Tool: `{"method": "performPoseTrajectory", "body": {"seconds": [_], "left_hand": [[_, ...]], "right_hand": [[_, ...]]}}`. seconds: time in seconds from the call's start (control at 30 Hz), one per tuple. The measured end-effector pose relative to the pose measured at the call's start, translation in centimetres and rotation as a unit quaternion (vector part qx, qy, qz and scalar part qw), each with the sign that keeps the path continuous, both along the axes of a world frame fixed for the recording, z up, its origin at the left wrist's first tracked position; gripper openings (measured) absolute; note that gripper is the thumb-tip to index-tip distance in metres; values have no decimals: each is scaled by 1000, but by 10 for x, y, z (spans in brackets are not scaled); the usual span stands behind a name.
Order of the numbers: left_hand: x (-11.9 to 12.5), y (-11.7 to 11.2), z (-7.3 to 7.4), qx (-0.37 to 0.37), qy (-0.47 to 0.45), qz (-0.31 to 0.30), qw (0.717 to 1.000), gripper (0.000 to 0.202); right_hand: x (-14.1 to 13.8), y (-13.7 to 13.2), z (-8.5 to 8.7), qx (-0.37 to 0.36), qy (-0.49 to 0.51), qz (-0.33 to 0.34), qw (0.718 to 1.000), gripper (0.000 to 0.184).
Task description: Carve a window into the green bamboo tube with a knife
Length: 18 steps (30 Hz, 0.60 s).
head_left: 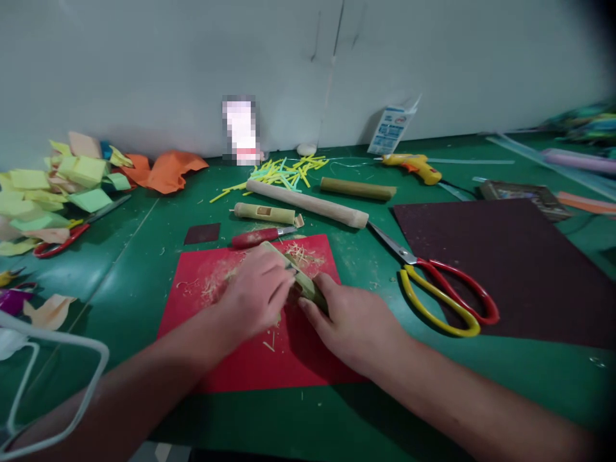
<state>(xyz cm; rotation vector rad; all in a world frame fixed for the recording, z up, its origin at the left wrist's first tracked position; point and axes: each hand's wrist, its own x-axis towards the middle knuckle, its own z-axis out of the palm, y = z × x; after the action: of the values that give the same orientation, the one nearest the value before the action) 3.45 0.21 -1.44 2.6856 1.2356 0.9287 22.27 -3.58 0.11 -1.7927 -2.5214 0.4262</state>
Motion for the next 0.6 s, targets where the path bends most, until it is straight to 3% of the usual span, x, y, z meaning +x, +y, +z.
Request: {"method": "performPoseTrajectory", "body": {"seconds": [0.13,0.27,0.6], "left_hand": [[3,-3,1,20,-7,43,999,22],[6,-9,3,0,20,-15,1000,20],[8,-11,3,8,10,6,1000,21]], "right_hand": [[0,-1,-1,-1,-2,-10,1000,26],[1,-1,0,1,4,4,1000,24],[1,-3,-1,2,4,-1,1000,24]]}}
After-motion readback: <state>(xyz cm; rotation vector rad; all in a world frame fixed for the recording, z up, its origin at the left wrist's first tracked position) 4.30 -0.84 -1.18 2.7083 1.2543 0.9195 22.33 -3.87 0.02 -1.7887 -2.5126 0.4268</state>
